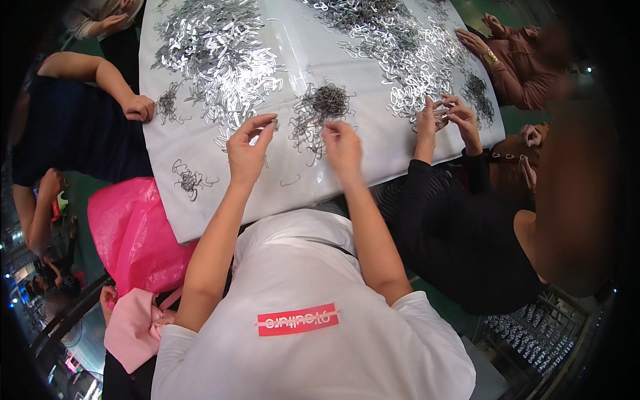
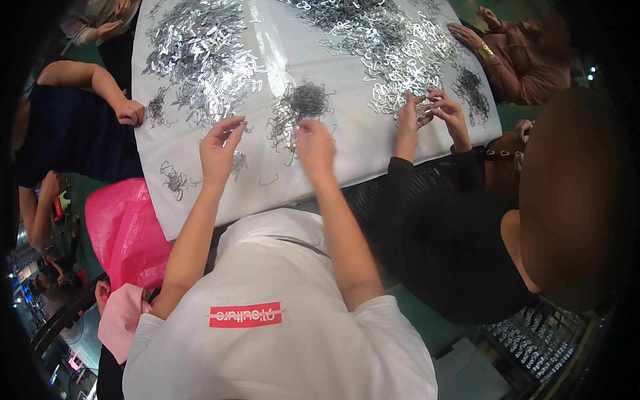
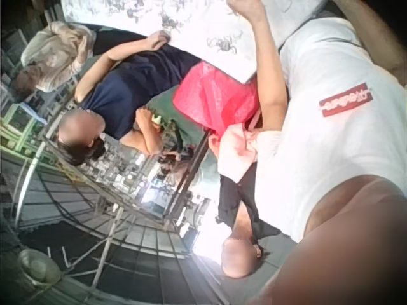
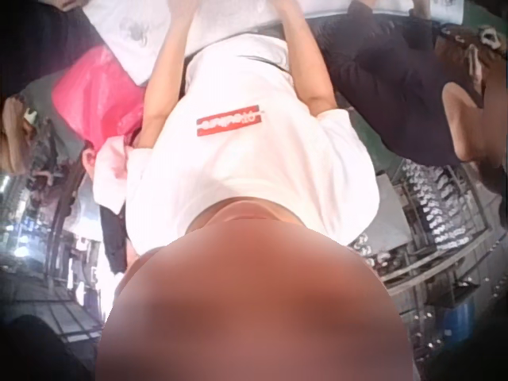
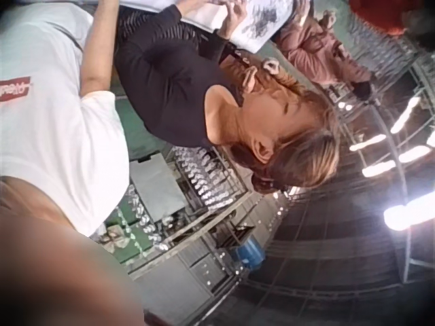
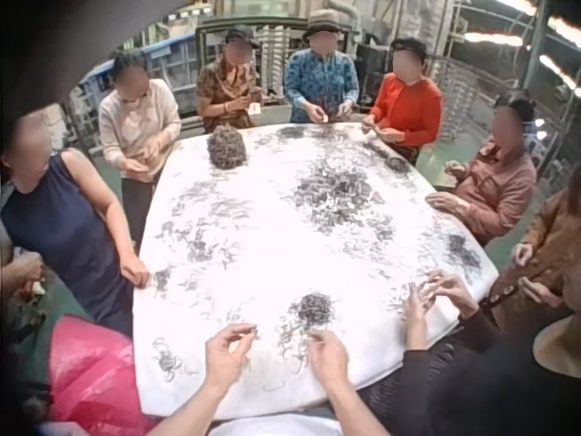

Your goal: The person assembles small metal hooks and fasteners by hand at a table, then hangs the assembled chains onto a metal rack. They repeat this cycle of picking parts, linking them, and hanging the finished chains.

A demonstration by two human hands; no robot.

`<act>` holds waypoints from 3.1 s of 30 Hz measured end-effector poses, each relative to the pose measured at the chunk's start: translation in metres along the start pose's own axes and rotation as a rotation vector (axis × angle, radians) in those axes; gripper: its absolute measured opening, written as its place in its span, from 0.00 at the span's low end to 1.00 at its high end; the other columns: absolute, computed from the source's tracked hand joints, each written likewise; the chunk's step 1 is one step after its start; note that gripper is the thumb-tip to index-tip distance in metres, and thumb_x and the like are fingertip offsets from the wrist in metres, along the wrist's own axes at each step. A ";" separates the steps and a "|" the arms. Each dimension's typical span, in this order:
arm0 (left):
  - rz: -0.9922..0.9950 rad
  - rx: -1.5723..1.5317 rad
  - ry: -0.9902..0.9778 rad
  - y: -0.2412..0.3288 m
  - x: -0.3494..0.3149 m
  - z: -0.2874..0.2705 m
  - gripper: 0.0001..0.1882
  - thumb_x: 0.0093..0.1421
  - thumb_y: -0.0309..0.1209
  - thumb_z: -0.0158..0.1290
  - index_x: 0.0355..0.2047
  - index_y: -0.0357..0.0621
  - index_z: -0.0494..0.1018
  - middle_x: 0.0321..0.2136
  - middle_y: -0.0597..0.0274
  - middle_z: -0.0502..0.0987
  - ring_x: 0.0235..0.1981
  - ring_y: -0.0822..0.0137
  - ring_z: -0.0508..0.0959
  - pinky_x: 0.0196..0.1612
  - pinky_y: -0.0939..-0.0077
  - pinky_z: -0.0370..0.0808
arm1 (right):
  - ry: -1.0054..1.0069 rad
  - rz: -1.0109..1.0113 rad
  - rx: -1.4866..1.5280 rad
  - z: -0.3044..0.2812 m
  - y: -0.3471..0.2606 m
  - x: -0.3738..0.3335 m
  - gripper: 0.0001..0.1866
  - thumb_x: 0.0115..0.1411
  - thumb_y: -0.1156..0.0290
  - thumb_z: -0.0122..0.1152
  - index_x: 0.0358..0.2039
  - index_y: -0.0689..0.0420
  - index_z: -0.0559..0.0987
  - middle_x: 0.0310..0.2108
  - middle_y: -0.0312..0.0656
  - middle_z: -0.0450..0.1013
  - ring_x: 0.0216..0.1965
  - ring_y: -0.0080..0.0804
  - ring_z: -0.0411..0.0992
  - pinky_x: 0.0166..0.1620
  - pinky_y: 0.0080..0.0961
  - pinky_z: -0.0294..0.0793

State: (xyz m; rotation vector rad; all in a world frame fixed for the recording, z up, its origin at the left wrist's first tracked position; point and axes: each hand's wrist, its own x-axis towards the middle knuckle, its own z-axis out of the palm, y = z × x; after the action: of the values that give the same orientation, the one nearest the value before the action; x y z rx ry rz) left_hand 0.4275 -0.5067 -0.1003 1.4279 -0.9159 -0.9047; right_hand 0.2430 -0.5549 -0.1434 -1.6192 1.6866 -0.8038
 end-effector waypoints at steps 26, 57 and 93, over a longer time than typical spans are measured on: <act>0.056 0.093 0.038 0.026 -0.023 -0.016 0.13 0.56 0.23 0.57 0.43 0.40 0.74 0.34 0.62 0.81 0.38 0.75 0.78 0.44 0.80 0.72 | -0.505 0.257 0.816 -0.009 -0.105 -0.012 0.07 0.57 0.70 0.64 0.34 0.59 0.79 0.27 0.30 0.73 0.24 0.13 0.66 0.26 0.11 0.61; 0.318 1.034 -0.140 -0.089 0.042 -0.028 0.04 0.51 0.27 0.58 0.28 0.45 0.75 0.36 0.64 0.71 0.45 0.62 0.67 0.47 0.66 0.63 | -0.288 -0.235 0.520 0.005 -0.082 -0.003 0.03 0.51 0.76 0.66 0.28 0.56 0.82 0.30 0.32 0.72 0.31 0.20 0.67 0.32 0.18 0.62; -0.055 -0.153 -0.035 0.026 0.008 -0.027 0.07 0.56 0.24 0.59 0.37 0.38 0.78 0.33 0.65 0.80 0.35 0.77 0.77 0.39 0.84 0.72 | -0.295 -0.060 -0.736 -0.045 0.060 0.028 0.06 0.54 0.67 0.61 0.30 0.54 0.81 0.32 0.40 0.76 0.36 0.42 0.75 0.39 0.36 0.73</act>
State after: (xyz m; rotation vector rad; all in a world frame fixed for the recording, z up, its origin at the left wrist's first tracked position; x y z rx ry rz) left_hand 0.4548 -0.5045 -0.0733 1.3146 -0.8191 -1.0218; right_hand 0.1709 -0.5804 -0.1659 -2.1402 1.8204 0.0763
